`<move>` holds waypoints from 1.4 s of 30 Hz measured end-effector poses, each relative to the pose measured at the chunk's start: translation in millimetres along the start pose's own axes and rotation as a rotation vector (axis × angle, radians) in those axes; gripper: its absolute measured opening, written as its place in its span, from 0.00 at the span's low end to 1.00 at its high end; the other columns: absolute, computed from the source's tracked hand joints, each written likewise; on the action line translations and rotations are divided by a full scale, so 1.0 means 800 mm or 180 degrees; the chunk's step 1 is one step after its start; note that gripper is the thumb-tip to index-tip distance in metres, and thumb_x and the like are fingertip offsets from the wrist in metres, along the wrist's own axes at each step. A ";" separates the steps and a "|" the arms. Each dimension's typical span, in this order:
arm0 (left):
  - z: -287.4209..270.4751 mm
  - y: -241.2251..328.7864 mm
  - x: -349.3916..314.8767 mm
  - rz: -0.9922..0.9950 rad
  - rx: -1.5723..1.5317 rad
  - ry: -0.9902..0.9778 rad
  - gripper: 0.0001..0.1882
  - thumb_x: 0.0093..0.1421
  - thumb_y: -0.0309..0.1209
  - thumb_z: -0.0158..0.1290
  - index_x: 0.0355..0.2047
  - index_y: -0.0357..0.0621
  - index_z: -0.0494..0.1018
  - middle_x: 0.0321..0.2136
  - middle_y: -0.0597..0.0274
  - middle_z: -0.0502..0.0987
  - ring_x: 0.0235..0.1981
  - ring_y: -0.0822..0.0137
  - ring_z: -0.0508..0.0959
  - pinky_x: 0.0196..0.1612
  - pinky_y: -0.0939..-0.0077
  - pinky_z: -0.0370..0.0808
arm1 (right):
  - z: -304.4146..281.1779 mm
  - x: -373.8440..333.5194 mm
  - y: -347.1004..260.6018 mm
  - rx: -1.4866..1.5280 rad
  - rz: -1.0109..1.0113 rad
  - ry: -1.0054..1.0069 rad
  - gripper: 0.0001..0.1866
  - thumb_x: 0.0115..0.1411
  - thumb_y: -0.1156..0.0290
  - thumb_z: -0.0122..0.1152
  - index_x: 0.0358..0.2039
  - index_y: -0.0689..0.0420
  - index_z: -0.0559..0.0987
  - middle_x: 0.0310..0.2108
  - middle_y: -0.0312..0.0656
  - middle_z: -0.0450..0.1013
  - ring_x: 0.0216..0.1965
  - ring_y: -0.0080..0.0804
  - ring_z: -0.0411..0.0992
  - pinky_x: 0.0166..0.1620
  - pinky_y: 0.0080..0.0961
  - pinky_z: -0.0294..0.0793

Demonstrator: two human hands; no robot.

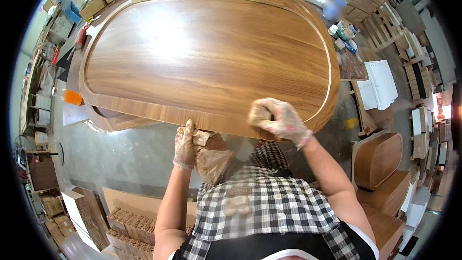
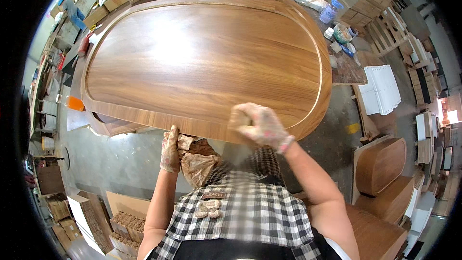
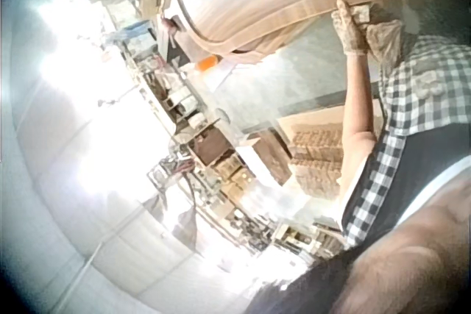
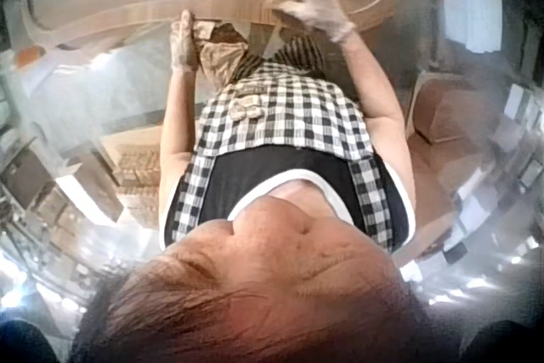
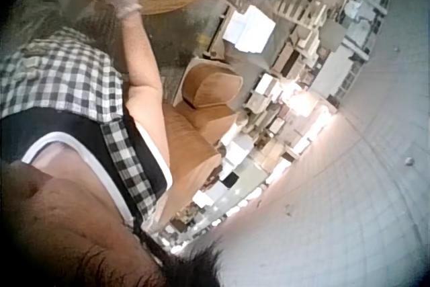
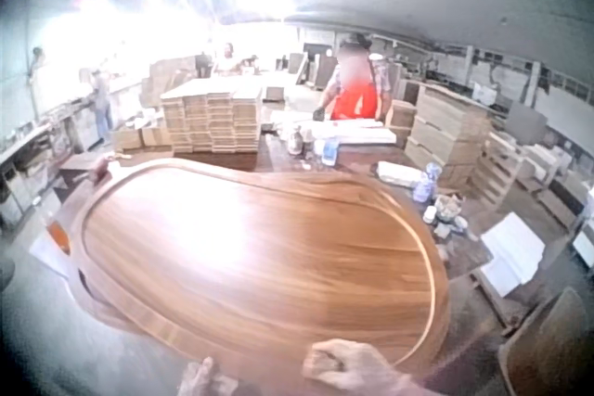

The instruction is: The person rubs the edges and surface of a wooden tabletop with a sanding block and wipes it with a cloth, then pours liquid from a bottle onto the cloth to continue wiping the surface.

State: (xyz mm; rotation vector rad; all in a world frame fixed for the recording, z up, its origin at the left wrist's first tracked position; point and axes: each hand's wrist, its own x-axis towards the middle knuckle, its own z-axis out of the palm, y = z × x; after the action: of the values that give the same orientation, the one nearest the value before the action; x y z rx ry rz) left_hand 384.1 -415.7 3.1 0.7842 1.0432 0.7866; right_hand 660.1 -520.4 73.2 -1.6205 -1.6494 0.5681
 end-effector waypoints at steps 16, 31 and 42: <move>0.029 -0.030 -0.015 -0.0001 0.0021 -0.0170 0.21 0.68 0.48 0.55 0.34 0.39 0.77 0.26 0.62 0.80 0.25 0.72 0.79 0.28 0.77 0.78 | -0.099 -0.042 0.020 0.0271 0.0460 -0.0474 0.18 0.57 0.64 0.71 0.43 0.60 0.80 0.36 0.44 0.80 0.40 0.35 0.79 0.46 0.29 0.77; -0.001 -0.024 0.002 0.0390 0.0287 0.0116 0.26 0.70 0.48 0.48 0.41 0.33 0.80 0.34 0.59 0.82 0.34 0.70 0.79 0.39 0.68 0.76 | -0.055 0.001 0.044 0.0612 0.0523 -0.0112 0.25 0.53 0.65 0.72 0.49 0.62 0.78 0.43 0.44 0.80 0.45 0.34 0.79 0.51 0.31 0.77; -0.022 -0.007 0.042 0.0698 0.1449 -0.0103 0.28 0.71 0.47 0.47 0.58 0.35 0.72 0.56 0.43 0.75 0.53 0.51 0.76 0.58 0.62 0.70 | -0.034 -0.023 0.070 0.1576 0.0865 0.0903 0.20 0.57 0.73 0.70 0.50 0.63 0.77 0.42 0.41 0.78 0.44 0.29 0.77 0.49 0.27 0.77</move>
State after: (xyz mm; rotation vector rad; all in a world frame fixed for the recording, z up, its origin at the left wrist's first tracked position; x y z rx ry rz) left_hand 378.5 -386.7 -21.4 1.3127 1.1353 0.7250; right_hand 715.8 -537.3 44.7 -1.4741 -0.9900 0.7724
